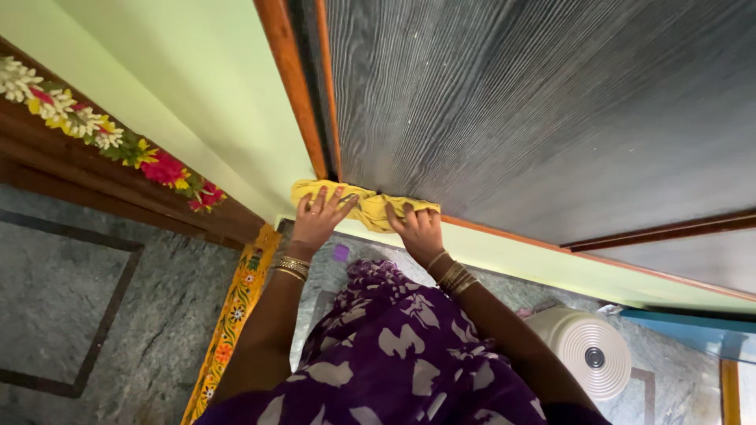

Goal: The person wipes a wooden surface and then a plastic stool with a yellow cloth.

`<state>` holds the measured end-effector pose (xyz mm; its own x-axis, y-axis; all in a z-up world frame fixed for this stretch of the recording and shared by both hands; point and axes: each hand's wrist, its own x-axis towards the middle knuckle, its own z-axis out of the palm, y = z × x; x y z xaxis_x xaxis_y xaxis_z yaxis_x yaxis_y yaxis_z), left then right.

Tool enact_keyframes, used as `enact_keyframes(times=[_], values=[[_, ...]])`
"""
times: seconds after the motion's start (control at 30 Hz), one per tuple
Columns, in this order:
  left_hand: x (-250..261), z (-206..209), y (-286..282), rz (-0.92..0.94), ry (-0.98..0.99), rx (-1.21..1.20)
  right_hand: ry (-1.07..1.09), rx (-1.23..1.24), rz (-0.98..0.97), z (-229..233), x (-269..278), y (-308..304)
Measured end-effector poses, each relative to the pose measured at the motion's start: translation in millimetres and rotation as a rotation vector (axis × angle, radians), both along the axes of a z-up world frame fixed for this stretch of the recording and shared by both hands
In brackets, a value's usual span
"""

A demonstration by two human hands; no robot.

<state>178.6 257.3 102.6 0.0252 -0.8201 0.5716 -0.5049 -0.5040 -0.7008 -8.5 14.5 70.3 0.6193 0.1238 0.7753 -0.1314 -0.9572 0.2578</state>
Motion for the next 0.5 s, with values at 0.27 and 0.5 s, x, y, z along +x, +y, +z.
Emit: enact_keyframes(times=[0.27,0.5], values=[[-36,21,-5,-0.01,0.225,-0.1,0.008,0.036,0.015,7,-9,0],[-74,11,-54,-0.112,0.152,-0.159,-0.009,0.129,-0.083,-23,-42,-37]])
